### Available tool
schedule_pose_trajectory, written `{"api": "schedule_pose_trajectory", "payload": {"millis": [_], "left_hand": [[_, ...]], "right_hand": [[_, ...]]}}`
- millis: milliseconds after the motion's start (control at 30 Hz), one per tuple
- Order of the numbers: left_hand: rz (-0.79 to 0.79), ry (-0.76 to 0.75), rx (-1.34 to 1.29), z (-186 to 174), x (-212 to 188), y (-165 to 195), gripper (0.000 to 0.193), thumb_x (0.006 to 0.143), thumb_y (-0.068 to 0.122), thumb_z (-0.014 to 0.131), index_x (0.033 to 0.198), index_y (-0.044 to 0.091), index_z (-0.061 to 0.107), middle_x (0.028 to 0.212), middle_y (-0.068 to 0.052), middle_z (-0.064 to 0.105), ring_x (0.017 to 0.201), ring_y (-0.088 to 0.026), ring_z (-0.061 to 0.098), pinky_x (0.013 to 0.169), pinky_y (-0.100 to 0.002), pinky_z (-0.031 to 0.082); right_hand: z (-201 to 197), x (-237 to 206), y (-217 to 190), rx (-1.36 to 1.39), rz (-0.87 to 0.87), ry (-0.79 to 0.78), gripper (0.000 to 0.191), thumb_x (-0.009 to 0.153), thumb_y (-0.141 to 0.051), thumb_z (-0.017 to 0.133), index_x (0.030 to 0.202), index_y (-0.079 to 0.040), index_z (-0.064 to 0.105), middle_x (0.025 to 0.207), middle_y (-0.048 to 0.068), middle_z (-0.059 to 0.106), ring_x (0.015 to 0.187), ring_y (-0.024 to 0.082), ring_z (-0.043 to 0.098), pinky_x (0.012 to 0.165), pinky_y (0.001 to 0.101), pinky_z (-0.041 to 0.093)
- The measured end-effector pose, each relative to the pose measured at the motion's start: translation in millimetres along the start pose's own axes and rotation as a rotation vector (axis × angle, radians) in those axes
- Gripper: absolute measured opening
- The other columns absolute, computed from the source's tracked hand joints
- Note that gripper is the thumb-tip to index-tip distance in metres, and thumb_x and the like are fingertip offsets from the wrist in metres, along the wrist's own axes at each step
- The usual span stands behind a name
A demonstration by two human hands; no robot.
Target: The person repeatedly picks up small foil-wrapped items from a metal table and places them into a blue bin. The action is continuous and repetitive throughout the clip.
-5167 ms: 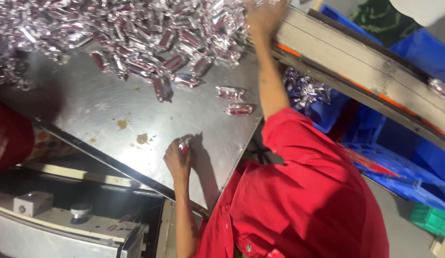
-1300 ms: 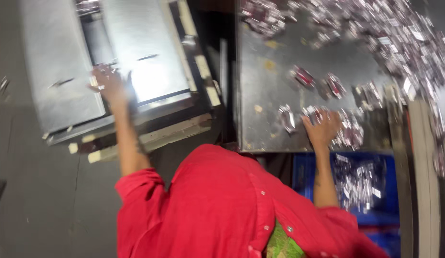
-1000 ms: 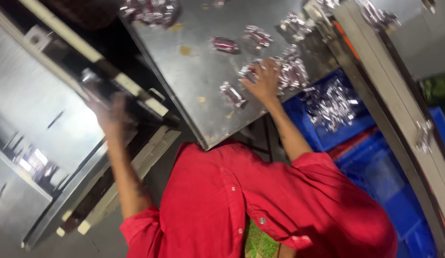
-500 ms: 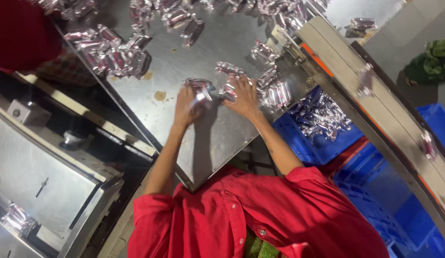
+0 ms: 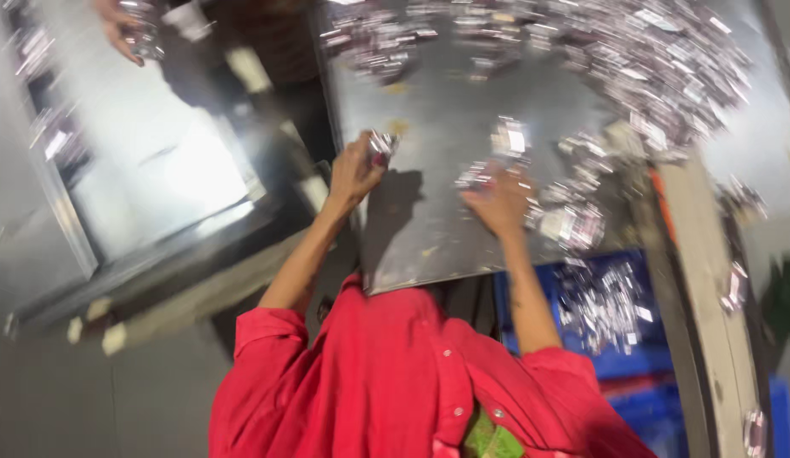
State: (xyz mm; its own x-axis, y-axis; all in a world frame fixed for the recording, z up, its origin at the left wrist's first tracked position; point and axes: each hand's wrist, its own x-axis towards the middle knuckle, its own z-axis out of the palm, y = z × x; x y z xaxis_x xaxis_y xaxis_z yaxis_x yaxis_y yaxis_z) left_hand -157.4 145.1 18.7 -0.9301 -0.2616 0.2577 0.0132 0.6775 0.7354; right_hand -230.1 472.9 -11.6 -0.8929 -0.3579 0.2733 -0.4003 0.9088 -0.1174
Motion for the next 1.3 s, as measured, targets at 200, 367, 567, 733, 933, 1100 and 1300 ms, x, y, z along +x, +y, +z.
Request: {"api": "schedule_pose_trajectory", "payload": {"millis": [200, 367, 567, 733, 933, 1100, 1300], "left_hand": [[-0.540, 0.425, 0.436, -224.7, -107.3, -123.9, 0.017, 0.095, 0.011, 0.057, 0.109, 0.007, 0.065, 0.111, -0.014, 0.066, 0.098, -0.027, 0.064, 0.082, -0.036, 0.054], [-0.791, 0.489, 0.754, -292.9, -161.4, -158.7, 0.087, 0.103, 0.055, 0.055, 0.154, -0.011, 0.030, 0.155, -0.038, 0.032, 0.147, -0.050, 0.028, 0.121, -0.062, 0.020], [-0.900, 0.494, 0.658, -277.2, -158.6, -137.9, 0.098, 0.107, 0.067, 0.035, 0.160, -0.013, 0.013, 0.167, -0.036, 0.005, 0.156, -0.046, -0.002, 0.124, -0.066, -0.002], [-0.521, 0.541, 0.445, -201.0, -98.0, -74.6, 0.086, 0.112, 0.052, 0.050, 0.162, -0.011, 0.019, 0.169, -0.034, 0.012, 0.160, -0.043, 0.009, 0.131, -0.056, 0.009], [0.211, -0.252, 0.077, 26.1, -34.9, 30.5, 0.099, 0.079, 0.023, 0.078, 0.158, -0.001, 0.023, 0.164, -0.029, 0.021, 0.152, -0.044, 0.022, 0.123, -0.057, 0.023], [0.618, -0.383, 0.353, 140.4, -25.5, 60.7, 0.108, 0.074, 0.037, 0.084, 0.158, 0.001, 0.028, 0.163, -0.023, 0.030, 0.152, -0.042, 0.027, 0.118, -0.067, 0.021], [0.538, -0.441, 0.388, 151.6, -13.0, 61.1, 0.101, 0.067, 0.054, 0.085, 0.139, -0.003, 0.043, 0.128, -0.021, 0.052, 0.121, -0.039, 0.050, 0.106, -0.061, 0.036]], "right_hand": [[4.1, -5.5, -5.7, 0.067, -0.007, -0.101, 0.091, 0.085, -0.061, 0.076, 0.157, -0.014, 0.047, 0.146, 0.022, 0.058, 0.148, 0.044, 0.035, 0.119, 0.0625, 0.017], [6.4, -3.3, -5.2, 0.080, 0.043, -0.102, 0.094, 0.084, -0.063, 0.074, 0.159, -0.016, 0.044, 0.150, 0.024, 0.052, 0.151, 0.041, 0.027, 0.121, 0.0603, 0.013], [-2.1, -4.8, -16.9, 0.080, 0.054, -0.119, 0.096, 0.083, -0.064, 0.073, 0.159, -0.016, 0.041, 0.149, 0.026, 0.050, 0.151, 0.040, 0.024, 0.119, 0.0602, 0.010], [-16.3, -2.2, -27.3, 0.103, 0.112, -0.142, 0.098, 0.084, -0.070, 0.070, 0.159, -0.014, 0.043, 0.143, 0.024, 0.056, 0.142, 0.043, 0.042, 0.120, 0.0619, 0.022], [-8.6, 0.7, -43.1, 0.196, 0.025, -0.142, 0.077, 0.088, -0.060, 0.073, 0.150, -0.021, 0.049, 0.149, 0.013, 0.056, 0.146, 0.039, 0.036, 0.120, 0.0561, 0.020], [-6.1, -20.7, -11.9, 0.464, -0.170, -0.086, 0.098, 0.087, -0.050, 0.069, 0.165, -0.012, 0.022, 0.164, 0.017, 0.036, 0.154, 0.036, 0.031, 0.127, 0.0555, 0.015], [-21.2, -43.4, 46.0, 0.149, -0.092, -0.084, 0.076, 0.092, -0.058, 0.068, 0.155, -0.023, 0.045, 0.161, 0.014, 0.041, 0.152, 0.038, 0.030, 0.122, 0.0606, 0.016]]}}
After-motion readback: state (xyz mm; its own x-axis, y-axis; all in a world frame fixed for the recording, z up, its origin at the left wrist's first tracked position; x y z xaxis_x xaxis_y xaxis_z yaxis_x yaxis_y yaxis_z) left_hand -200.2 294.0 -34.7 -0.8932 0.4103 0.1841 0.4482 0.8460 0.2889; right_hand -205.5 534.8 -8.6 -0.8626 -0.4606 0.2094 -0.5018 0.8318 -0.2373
